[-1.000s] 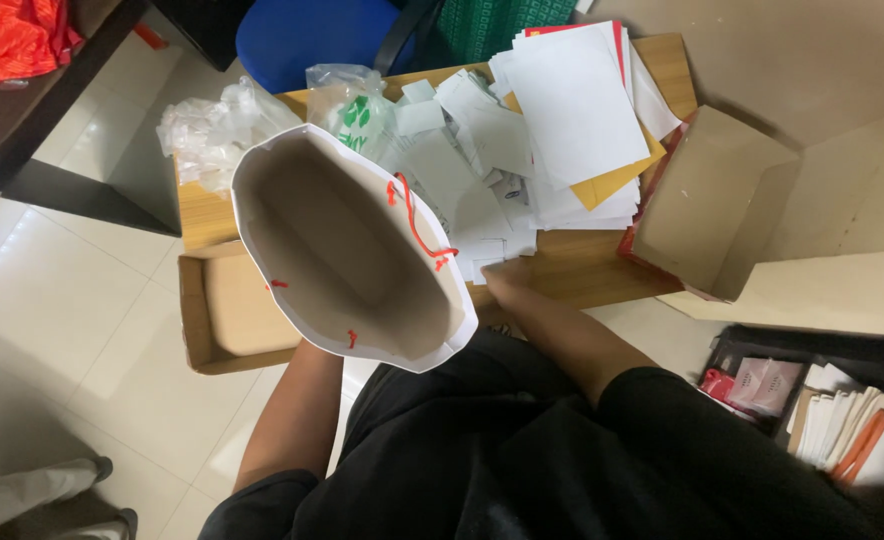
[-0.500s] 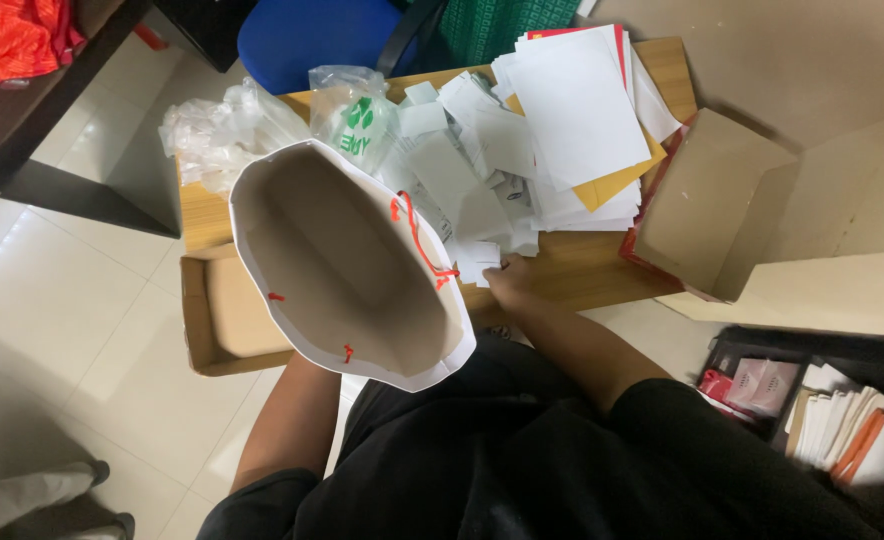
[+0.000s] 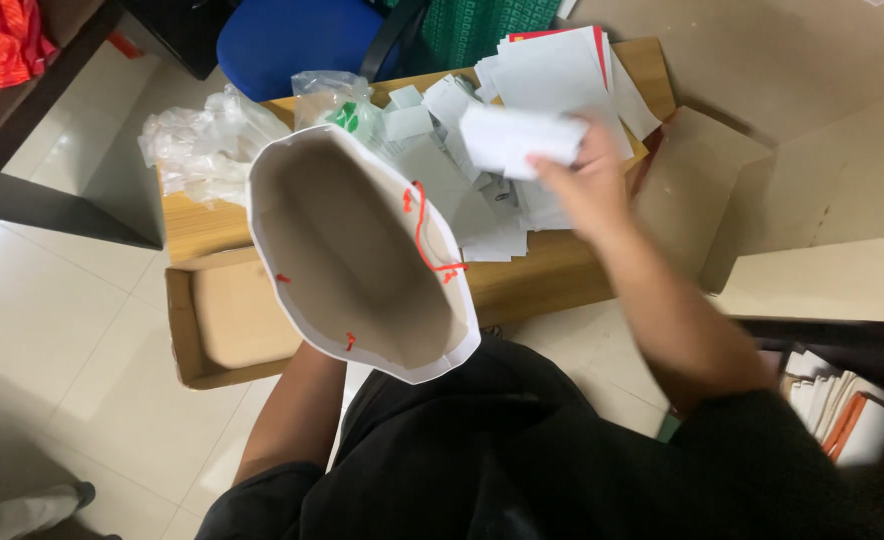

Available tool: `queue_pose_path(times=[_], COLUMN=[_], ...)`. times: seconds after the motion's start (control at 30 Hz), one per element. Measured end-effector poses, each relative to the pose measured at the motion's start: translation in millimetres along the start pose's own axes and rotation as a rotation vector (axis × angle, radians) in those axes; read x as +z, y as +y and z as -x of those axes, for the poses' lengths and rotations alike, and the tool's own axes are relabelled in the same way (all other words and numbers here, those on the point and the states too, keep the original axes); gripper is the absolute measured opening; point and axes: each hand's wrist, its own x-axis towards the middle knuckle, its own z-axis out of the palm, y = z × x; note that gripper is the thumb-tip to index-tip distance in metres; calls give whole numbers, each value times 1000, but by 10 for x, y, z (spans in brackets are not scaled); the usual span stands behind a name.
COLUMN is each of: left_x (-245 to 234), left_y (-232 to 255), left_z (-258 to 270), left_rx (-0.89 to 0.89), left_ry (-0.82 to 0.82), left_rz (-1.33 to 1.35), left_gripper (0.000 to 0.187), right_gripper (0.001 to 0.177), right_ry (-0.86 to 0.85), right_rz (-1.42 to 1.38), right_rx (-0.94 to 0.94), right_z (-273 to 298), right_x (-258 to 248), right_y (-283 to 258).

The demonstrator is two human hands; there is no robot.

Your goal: The person is seen organizing a stack of papers and placing some into a white paper bag.

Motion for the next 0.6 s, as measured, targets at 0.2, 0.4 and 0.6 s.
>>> queue_pose_path(times=[0.2,0.4,0.6], left_x=[-222,-560,-784], left_y=[-249,-519,-708], left_z=[-273,-495,-488], left_rx=[-147,-286,-428], left_ry=[12,23,191], left_rz=[77,156,158], left_gripper=[63,67,105], right_gripper=[26,26,30], right_ry=[-790,-1287,-1378], right_rz=[413,1346,1384], right_rx=[-411,-338,-270], right_z=[-235,-273,-400], right_x=[575,1450,1679], right_y=[-2102,-2076,-453])
